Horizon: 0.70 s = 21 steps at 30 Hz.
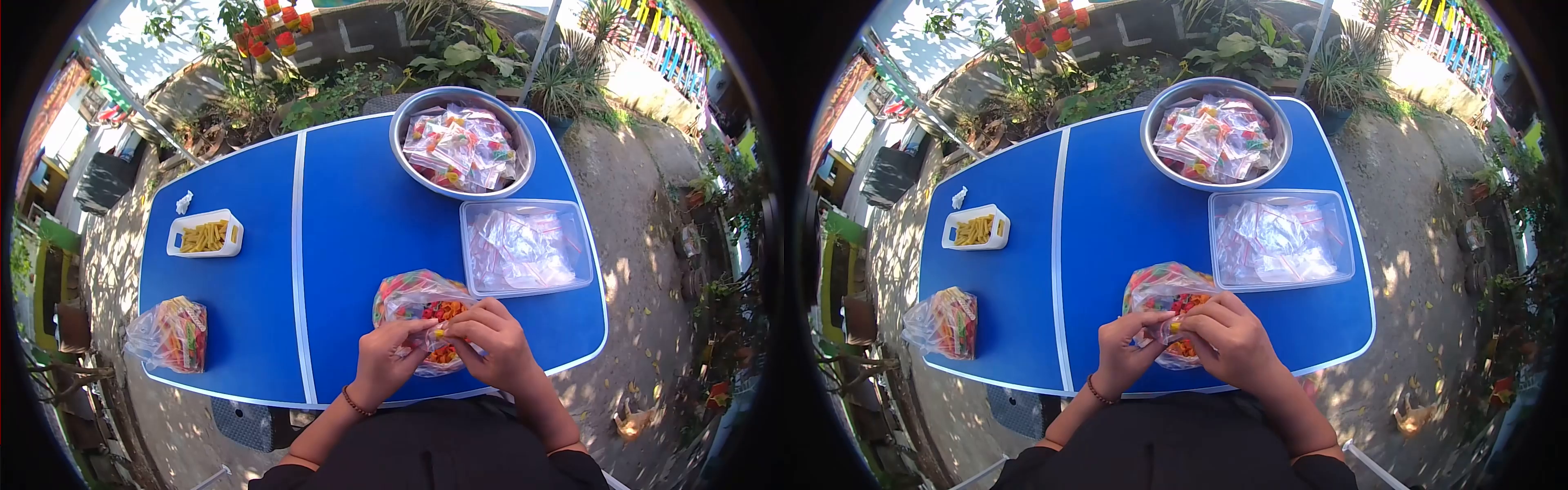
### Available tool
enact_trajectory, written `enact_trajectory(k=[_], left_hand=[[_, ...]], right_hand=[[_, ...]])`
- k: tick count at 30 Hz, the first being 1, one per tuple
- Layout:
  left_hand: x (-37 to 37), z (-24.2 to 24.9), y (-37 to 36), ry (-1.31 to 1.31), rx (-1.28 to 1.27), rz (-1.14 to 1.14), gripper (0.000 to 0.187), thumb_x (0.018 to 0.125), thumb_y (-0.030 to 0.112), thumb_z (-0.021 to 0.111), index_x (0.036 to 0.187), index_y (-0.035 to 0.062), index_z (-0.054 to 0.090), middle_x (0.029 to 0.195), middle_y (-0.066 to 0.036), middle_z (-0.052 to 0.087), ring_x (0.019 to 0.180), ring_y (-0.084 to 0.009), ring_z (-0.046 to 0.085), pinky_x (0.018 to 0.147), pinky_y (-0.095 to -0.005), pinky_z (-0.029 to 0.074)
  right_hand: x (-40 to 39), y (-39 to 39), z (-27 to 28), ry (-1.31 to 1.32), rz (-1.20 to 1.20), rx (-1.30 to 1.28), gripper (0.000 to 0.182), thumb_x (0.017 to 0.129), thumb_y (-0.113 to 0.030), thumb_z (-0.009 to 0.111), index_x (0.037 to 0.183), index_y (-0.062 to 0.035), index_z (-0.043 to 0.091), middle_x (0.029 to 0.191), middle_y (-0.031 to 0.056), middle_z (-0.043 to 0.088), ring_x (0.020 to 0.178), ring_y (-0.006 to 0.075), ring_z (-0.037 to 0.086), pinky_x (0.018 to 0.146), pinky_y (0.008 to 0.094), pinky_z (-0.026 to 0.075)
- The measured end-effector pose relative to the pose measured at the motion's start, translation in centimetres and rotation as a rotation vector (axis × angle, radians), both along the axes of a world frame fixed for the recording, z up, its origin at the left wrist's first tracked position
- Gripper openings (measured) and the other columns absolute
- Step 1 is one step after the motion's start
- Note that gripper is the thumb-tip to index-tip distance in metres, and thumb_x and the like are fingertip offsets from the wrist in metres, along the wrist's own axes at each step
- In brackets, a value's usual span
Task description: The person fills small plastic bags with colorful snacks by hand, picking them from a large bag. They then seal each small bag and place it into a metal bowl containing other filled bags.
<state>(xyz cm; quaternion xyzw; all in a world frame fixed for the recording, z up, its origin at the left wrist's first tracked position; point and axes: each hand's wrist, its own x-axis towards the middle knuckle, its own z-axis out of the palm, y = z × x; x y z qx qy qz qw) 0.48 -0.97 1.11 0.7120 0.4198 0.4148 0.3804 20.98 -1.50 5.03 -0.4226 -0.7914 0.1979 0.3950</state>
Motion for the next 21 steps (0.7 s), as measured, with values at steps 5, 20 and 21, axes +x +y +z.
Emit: enact_trajectory(k=[5, 20, 21], left_hand=[[0.1, 0.0, 0.1, -0.047, 0.004, 0.011, 0.032, 0.084, 0.006, 0.078, 0.115, 0.0032, 0.072, 0.099, -0.013, 0.075, 0.086, -0.0177, 0.074, 0.074, -0.0284, 0.059], [-0.6, -1.0, 1.0, -0.874, -0.526, 0.216, 0.03, 0.107, 0.016, 0.049, 0.127, -0.0048, 0.058, 0.12, -0.021, 0.068, 0.11, -0.029, 0.069, 0.093, -0.0402, 0.059], [-0.6, -1.0, 1.0, -0.87, -0.525, 0.216, 0.03, 0.107, 0.016, 0.049, 0.127, -0.0049, 0.058, 0.12, -0.021, 0.068, 0.111, -0.0291, 0.069, 0.094, -0.0407, 0.059]], right_hand=[[-0.6, -0.3, -0.2, 0.163, -0.074, -0.136, 0.023, 0.075, 0.007, 0.069, 0.094, -0.0053, 0.071, 0.09, 0.007, 0.066, 0.086, 0.0273, 0.062, 0.077, 0.0373, 0.054], [-2.6, 0.2, -5.2, -0.328, -0.036, -0.236, 0.019, 0.079, -0.006, 0.067, 0.097, -0.0017, 0.071, 0.103, 0.0129, 0.068, 0.098, 0.0323, 0.063, 0.086, 0.0403, 0.054], [-2.7, 0.5, -5.3, -0.32, -0.079, -0.169, 0.02, 0.079, -0.006, 0.067, 0.098, -0.0014, 0.071, 0.104, 0.0129, 0.067, 0.099, 0.0322, 0.063, 0.087, 0.0402, 0.053]])
